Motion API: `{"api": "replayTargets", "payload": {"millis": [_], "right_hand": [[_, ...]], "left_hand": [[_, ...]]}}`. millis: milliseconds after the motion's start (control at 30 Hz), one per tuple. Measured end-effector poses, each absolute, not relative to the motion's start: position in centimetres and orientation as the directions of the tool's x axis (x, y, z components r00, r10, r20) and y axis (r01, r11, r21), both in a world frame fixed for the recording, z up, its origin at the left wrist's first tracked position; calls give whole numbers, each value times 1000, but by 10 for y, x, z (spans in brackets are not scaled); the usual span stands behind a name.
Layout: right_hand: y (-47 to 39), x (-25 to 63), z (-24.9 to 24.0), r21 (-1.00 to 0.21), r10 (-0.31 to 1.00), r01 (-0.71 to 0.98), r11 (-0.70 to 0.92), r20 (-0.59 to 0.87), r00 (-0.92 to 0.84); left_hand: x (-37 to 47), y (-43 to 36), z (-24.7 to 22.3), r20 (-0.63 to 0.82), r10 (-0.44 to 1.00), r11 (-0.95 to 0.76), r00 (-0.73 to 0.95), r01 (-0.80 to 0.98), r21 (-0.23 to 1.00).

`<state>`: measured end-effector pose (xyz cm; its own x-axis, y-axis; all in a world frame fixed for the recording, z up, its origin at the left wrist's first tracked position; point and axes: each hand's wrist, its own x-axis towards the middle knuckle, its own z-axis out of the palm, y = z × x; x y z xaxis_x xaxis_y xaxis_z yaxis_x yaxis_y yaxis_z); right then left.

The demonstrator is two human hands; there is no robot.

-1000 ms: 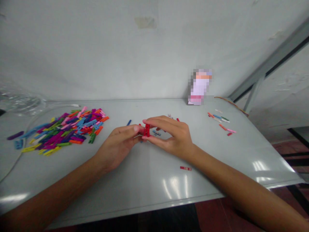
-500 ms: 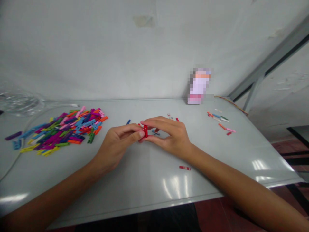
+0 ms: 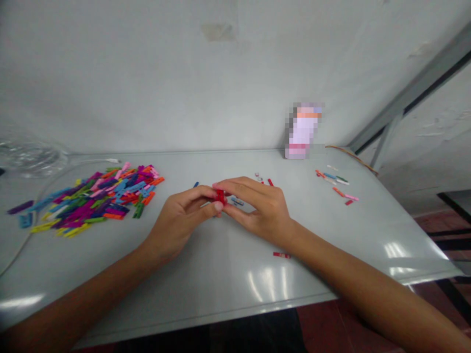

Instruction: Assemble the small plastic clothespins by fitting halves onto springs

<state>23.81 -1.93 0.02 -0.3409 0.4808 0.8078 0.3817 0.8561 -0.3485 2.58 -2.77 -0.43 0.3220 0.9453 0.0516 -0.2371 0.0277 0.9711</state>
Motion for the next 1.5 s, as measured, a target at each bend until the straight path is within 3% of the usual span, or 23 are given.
{"api": "replayTargets", "payload": {"millis": [233, 500, 633, 767, 1000, 1500], "right_hand": [[-19, 238, -4, -302, 453, 400, 865, 812, -369], [-11, 252, 11, -497, 560, 265, 826, 669, -490], [-4, 258, 12, -518, 576, 271, 812, 631, -520], [-2, 259, 12, -512, 568, 264, 817, 636, -522], [-5, 258, 14, -532, 592, 264, 805, 684, -427], [-11, 253, 14, -636, 660, 218, 741, 627, -414]], "left_hand": [[27, -29, -4, 71, 944, 15, 322, -257, 966], [21, -23, -4, 43, 951, 11, 305, -174, 985], [18, -20, -6, 63, 935, -34, 349, -89, 995], [16, -19, -5, 136, 926, -143, 352, -7, 990], [11, -23, 10, 417, 874, -456, 249, 130, 880], [9, -25, 11, 506, 826, -556, 247, 222, 801]]}}
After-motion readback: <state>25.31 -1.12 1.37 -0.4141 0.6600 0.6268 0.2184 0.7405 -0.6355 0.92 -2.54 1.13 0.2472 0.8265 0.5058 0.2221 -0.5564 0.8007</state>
